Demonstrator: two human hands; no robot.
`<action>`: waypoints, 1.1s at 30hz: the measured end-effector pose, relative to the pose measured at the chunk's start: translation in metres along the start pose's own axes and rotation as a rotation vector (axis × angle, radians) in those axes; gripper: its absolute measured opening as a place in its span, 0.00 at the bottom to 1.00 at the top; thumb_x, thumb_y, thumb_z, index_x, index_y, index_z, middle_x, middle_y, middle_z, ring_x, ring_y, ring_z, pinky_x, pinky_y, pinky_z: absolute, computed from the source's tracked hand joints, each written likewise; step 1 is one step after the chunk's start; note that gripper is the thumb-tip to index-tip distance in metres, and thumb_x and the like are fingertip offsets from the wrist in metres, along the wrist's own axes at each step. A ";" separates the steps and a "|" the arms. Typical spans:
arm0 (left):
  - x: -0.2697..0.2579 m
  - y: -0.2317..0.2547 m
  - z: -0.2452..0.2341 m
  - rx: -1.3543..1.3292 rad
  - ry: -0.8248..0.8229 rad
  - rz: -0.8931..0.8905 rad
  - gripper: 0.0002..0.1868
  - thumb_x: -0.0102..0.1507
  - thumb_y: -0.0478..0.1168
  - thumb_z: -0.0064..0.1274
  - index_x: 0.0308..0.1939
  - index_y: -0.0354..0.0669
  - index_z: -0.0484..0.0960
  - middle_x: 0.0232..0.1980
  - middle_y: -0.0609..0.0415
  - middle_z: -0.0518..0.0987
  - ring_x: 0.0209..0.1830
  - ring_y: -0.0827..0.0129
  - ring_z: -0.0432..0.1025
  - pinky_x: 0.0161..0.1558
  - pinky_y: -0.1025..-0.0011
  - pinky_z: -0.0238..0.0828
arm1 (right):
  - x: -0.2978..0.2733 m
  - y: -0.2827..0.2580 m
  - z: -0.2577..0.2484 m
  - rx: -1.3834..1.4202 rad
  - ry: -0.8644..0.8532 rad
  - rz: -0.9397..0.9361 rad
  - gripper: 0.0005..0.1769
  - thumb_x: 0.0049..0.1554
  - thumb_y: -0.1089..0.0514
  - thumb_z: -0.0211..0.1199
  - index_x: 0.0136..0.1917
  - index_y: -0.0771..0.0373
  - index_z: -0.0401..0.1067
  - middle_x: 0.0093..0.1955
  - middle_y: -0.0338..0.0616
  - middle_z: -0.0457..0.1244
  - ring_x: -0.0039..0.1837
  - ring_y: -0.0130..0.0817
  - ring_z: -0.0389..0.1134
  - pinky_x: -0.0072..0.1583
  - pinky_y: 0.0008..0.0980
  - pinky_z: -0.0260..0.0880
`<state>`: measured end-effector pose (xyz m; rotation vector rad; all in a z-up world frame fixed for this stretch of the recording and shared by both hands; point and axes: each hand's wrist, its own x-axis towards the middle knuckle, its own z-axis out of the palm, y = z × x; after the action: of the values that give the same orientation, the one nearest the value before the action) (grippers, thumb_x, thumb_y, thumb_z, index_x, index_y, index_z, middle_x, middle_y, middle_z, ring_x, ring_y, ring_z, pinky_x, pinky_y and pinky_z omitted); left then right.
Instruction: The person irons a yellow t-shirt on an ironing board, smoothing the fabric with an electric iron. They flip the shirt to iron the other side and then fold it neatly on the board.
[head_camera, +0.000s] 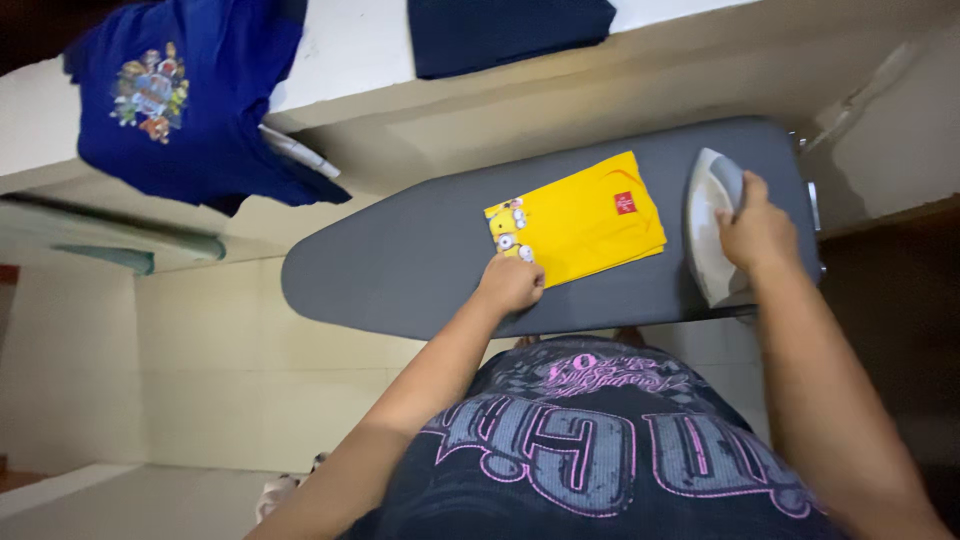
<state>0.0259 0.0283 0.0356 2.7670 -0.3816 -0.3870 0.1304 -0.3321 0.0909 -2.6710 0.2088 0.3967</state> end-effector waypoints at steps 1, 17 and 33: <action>0.000 -0.001 -0.005 0.007 -0.043 -0.051 0.08 0.57 0.45 0.54 0.34 0.50 0.87 0.37 0.48 0.84 0.41 0.52 0.79 0.46 0.52 0.73 | -0.006 -0.009 -0.002 0.007 -0.018 0.037 0.40 0.64 0.49 0.58 0.85 0.49 0.46 0.59 0.69 0.66 0.61 0.68 0.68 0.63 0.58 0.67; 0.009 -0.034 0.024 -0.007 0.170 -0.265 0.41 0.68 0.55 0.40 0.80 0.40 0.48 0.85 0.42 0.43 0.85 0.51 0.35 0.79 0.45 0.28 | -0.079 -0.185 0.086 -0.074 -0.076 -0.434 0.36 0.63 0.52 0.55 0.82 0.42 0.50 0.44 0.67 0.67 0.46 0.65 0.72 0.50 0.59 0.72; 0.008 -0.038 0.021 0.023 0.153 -0.253 0.41 0.67 0.53 0.39 0.80 0.38 0.48 0.84 0.42 0.42 0.84 0.52 0.35 0.78 0.47 0.28 | -0.088 -0.181 0.087 -0.132 -0.049 -0.410 0.32 0.63 0.53 0.54 0.79 0.40 0.55 0.39 0.65 0.68 0.43 0.64 0.72 0.48 0.59 0.73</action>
<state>0.0355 0.0549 0.0013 2.8503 0.0016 -0.2276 0.0635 -0.1245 0.1134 -2.7348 -0.3876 0.3522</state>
